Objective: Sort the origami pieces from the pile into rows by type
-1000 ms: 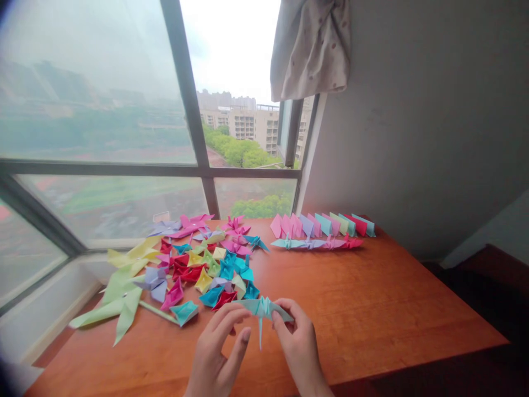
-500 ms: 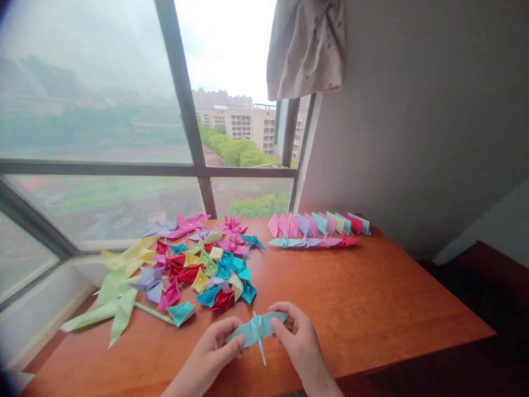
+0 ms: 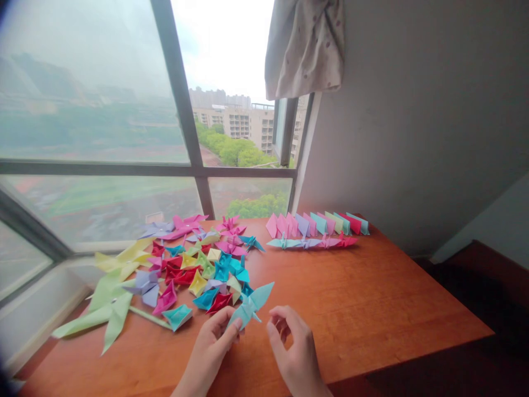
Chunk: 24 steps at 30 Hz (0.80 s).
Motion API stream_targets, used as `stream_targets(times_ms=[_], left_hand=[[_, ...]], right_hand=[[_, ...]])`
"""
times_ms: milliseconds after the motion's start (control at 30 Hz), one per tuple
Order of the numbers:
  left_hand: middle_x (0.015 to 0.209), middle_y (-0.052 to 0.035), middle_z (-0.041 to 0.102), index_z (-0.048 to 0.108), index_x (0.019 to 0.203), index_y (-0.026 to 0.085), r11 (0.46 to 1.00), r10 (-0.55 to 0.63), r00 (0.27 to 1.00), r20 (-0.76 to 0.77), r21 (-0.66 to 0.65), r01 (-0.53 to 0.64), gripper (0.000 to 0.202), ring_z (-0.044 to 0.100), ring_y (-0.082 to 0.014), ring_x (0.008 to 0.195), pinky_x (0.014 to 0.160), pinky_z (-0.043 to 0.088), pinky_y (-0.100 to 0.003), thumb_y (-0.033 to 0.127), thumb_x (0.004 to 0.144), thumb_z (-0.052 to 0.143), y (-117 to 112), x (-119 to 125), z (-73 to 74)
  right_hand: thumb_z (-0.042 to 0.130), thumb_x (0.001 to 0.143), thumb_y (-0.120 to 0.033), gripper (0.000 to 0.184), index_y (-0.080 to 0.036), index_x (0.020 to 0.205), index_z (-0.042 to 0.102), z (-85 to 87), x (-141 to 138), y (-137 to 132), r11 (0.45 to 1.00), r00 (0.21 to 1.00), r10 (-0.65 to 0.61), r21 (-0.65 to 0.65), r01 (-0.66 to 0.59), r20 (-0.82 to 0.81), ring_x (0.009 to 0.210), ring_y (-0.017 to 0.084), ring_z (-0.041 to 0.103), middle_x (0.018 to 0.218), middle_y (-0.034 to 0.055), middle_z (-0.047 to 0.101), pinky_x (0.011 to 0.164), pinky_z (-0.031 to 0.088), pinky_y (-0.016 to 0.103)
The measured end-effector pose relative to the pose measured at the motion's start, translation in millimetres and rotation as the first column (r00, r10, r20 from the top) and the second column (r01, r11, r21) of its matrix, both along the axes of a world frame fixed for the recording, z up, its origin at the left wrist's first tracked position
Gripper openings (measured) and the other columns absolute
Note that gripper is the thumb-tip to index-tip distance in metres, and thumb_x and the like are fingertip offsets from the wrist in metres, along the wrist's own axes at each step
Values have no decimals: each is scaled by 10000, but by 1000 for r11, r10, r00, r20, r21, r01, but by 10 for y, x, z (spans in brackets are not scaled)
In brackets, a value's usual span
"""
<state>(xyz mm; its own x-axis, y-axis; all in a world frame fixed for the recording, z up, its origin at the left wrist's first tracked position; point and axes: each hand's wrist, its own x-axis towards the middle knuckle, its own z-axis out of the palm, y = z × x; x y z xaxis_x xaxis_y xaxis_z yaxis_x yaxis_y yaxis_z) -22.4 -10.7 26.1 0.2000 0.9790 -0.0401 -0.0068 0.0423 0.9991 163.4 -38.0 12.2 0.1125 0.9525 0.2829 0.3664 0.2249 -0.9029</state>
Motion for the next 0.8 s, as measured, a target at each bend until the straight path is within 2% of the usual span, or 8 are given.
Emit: stream_targets(times_ms=[67,133,300,400,500,600,700,800], left_hand=[[658,-1,565,603,720,153,999,-10,1000,-13,37,10,377,494,-144,631,593,383,-226,515,826,629,-16,26,-18],[678,-7,564,620,733,149,996,-37,998,-60,73,41,362,500,-150,652,604,390,-227,491,849,612,-43,42,-42],[663,-1,524,611,724,149,989,-76,980,-185,114,98,365,470,-140,636,579,362,-217,466,897,557,-113,50,-66],[638,10,480,560,693,161,986,-91,972,-218,115,118,395,442,-133,610,557,333,-214,484,914,512,-132,48,-34],[637,8,470,533,682,168,982,-102,954,-281,125,142,411,442,-137,611,559,320,-220,493,927,474,-137,48,-2],[637,4,479,529,680,173,976,-109,940,-324,143,162,416,448,-140,608,558,316,-222,496,933,459,-134,56,-1],[631,-1,497,538,678,177,973,-92,942,-323,171,154,407,456,-143,600,555,318,-225,489,931,474,-132,72,-25],[624,-3,505,547,672,179,969,-70,940,-334,200,143,387,464,-144,597,561,327,-226,463,930,496,-132,80,-49]], right_hand=[[581,891,-330,150,-208,927,660,5,-56,-22,996,991,62,62,-70,120,676,149,624,788,30,670,618,500,219],[564,902,-305,127,-213,888,650,10,-104,-23,991,980,54,111,-77,191,636,135,607,755,15,657,594,485,211],[546,919,-307,173,-214,820,654,4,-120,24,986,968,-41,169,-1,246,607,133,608,716,11,658,581,478,209],[542,922,-353,220,-211,817,672,-7,56,93,985,966,-116,153,82,229,630,146,631,737,25,684,598,494,218],[559,894,-443,275,-202,856,687,-29,482,235,964,940,-263,109,244,219,689,177,661,814,58,720,637,513,247],[578,835,-534,357,-195,883,683,-67,1138,442,891,860,-452,76,447,239,714,211,675,818,76,733,654,513,276],[576,784,-554,376,-201,855,684,-112,1877,669,779,712,-611,101,619,346,712,234,671,806,85,738,647,486,297],[552,772,-491,311,-206,794,676,-153,2509,890,691,573,-660,94,717,486,709,251,656,800,94,737,626,446,316]])
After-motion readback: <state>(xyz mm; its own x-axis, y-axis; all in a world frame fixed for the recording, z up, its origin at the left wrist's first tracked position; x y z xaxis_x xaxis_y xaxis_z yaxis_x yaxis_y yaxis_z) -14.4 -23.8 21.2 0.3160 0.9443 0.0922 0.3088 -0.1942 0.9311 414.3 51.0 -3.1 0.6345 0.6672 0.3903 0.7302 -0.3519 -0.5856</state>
